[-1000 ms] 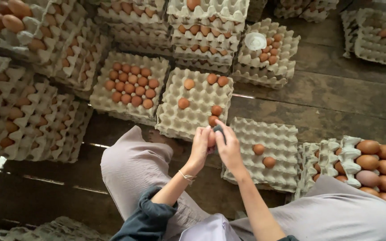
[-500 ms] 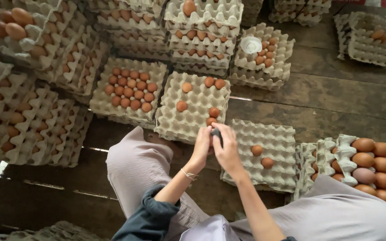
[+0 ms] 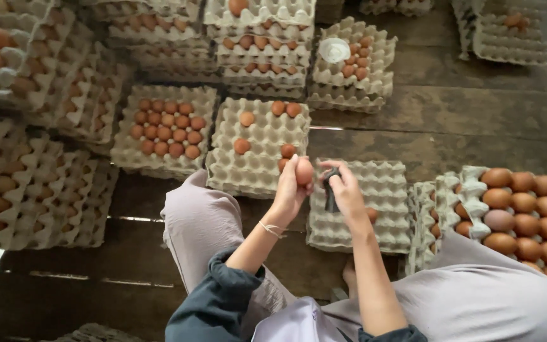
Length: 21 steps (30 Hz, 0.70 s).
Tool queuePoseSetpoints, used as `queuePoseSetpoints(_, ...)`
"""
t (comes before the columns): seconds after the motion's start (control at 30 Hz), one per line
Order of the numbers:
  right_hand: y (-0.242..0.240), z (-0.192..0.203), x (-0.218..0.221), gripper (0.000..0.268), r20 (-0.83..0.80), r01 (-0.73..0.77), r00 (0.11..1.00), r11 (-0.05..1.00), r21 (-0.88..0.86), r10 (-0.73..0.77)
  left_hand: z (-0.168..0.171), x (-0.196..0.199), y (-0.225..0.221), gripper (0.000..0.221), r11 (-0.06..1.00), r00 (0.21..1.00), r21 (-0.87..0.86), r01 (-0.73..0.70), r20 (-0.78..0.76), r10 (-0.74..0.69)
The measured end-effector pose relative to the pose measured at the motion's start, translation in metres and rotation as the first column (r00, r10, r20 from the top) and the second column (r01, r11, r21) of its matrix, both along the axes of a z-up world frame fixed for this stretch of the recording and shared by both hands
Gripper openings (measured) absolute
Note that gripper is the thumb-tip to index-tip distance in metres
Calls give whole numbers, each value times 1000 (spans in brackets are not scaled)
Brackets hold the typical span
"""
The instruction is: Sorting and cleaning chicken eggs by hand using a small block before placing them into trays
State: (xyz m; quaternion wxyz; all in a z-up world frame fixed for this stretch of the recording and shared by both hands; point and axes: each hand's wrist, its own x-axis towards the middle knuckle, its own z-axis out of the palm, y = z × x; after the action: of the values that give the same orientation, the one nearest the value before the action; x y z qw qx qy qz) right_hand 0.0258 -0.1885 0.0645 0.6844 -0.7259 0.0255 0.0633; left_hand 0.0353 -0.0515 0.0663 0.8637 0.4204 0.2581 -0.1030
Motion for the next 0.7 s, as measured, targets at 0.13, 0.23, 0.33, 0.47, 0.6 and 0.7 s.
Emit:
queuePoseSetpoints(0.13, -20, 12, -6, 39, 79, 82, 994, 992, -97, -75, -11, 9, -18, 43, 994, 999, -103, -42, -28, 39)
queuePoseSetpoints(0.23, -31, 11, -6, 42, 72, 86, 995, 973, -216, -72, -17, 17, -38, 52, 978, 998, -196, -68, -25, 64)
queuePoseSetpoints(0.33, -41, 15, -13, 44, 158, 69, 987, 977, -202, -37, -17, 19, -52, 44, 961, 999, -275, -23, -27, 16)
queuePoseSetpoints(0.47, -59, 23, -19, 46, 242, 90, 970, 957, -274, -22, -42, 29, -63, 44, 954, 994, -281, 104, 61, -91)
queuePoseSetpoints(0.6, -63, 27, -25, 63, 369, 136, 929, 927, -349, 3, -29, 15, -74, 45, 963, 967, -139, 230, 146, -210)
queuePoseSetpoints(0.7, -71, 18, -22, 65, 388, 194, 921, 902, -385, -33, 1, 9, -83, 51, 960, 952, -7, 281, 125, -278)
